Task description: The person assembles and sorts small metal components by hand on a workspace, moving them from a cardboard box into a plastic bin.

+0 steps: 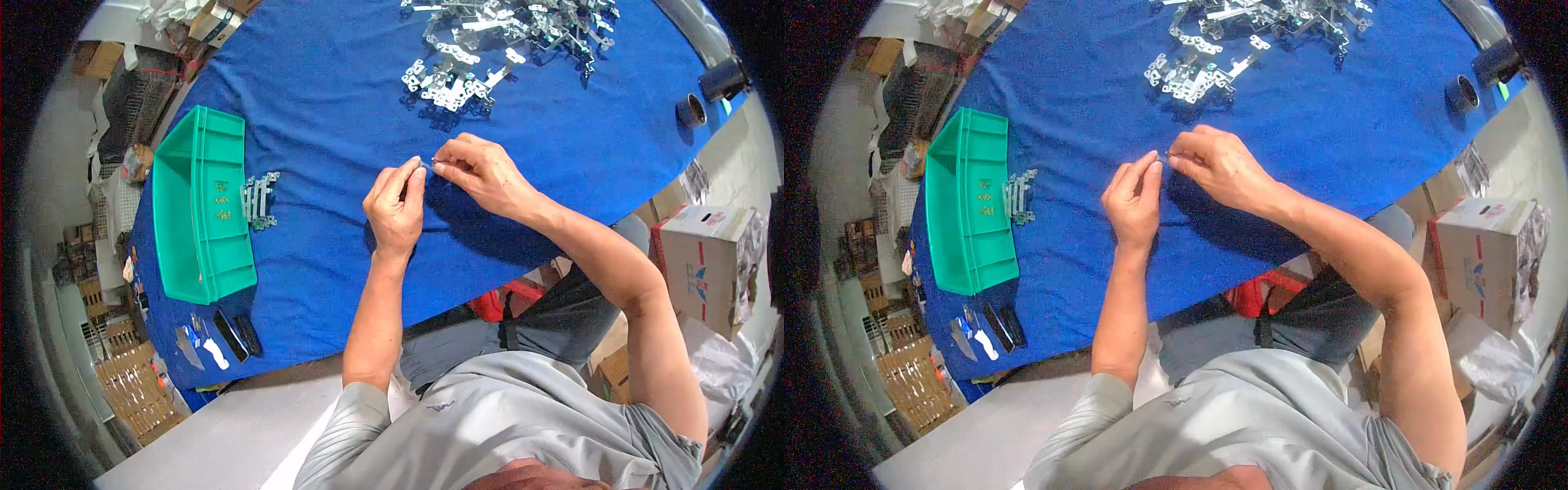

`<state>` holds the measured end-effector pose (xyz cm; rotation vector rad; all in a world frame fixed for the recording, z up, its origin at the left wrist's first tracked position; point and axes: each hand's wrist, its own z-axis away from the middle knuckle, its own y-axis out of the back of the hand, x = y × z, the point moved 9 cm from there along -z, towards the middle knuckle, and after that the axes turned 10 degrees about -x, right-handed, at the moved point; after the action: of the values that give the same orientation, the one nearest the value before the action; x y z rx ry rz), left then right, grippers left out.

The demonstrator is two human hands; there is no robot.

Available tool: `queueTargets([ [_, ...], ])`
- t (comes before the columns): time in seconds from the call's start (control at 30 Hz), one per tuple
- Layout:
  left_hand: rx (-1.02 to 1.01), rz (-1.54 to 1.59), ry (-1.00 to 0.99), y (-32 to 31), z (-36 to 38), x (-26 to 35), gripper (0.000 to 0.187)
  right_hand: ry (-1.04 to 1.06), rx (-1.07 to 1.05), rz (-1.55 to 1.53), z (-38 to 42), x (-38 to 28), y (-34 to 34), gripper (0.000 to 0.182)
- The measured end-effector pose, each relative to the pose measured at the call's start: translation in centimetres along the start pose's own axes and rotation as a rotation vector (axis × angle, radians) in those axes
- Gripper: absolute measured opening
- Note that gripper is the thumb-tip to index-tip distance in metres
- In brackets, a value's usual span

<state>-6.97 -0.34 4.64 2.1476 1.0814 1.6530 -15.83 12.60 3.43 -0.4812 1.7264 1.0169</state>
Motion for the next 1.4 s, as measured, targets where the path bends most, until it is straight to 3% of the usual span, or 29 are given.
queueTargets([
  [0.07, -0.001, 0.009, -0.005, 0.0, 0.1, 0.2, 0.015, 0.077, 0.089, 0.043, 0.1, -0.8, 0.9, 0.019],
  [0.17, -0.039, -0.003, 0.032, -0.2, 0.0, 0.3, 0.013, 0.008, 0.145, -0.088, 0.1, -0.5, 1.8, 0.02],
  [0.23, 0.041, 0.098, 0.165, 0.3, 0.2, -2.1, 0.014, 0.023, 0.169, -0.142, 0.1, -0.1, 2.0, 0.021],
  [0.3, 0.044, 0.148, 0.205, 0.2, 0.5, -3.5, 0.017, -0.283, -0.104, -0.379, 0.1, 2.7, -0.7, 0.021],
  [0.57, 0.046, 0.222, 0.197, -0.2, 0.9, -4.2, 0.021, -0.301, -0.19, -0.413, 0.2, 2.4, -2.0, 0.022],
  [0.8, 0.039, 0.246, 0.304, -0.2, 1.0, -4.2, 0.016, -0.194, -0.135, -0.226, 0.0, 1.7, -1.3, 0.015],
  [0.97, 0.008, 0.071, 0.12, 0.0, 0.5, -2.3, 0.018, -0.065, -0.037, -0.058, 0.1, 0.7, -0.4, 0.013],
  [1.27, 0.013, 0.078, 0.177, -0.1, 0.4, -2.0, 0.015, 0.009, 0.046, -0.085, 0.1, 0.1, 0.1, 0.018],
  [1.4, 0.022, 0.026, 0.065, 0.1, 0.1, -0.8, 0.016, 0.059, 0.005, 0.006, -0.1, -0.5, -0.1, 0.018],
])
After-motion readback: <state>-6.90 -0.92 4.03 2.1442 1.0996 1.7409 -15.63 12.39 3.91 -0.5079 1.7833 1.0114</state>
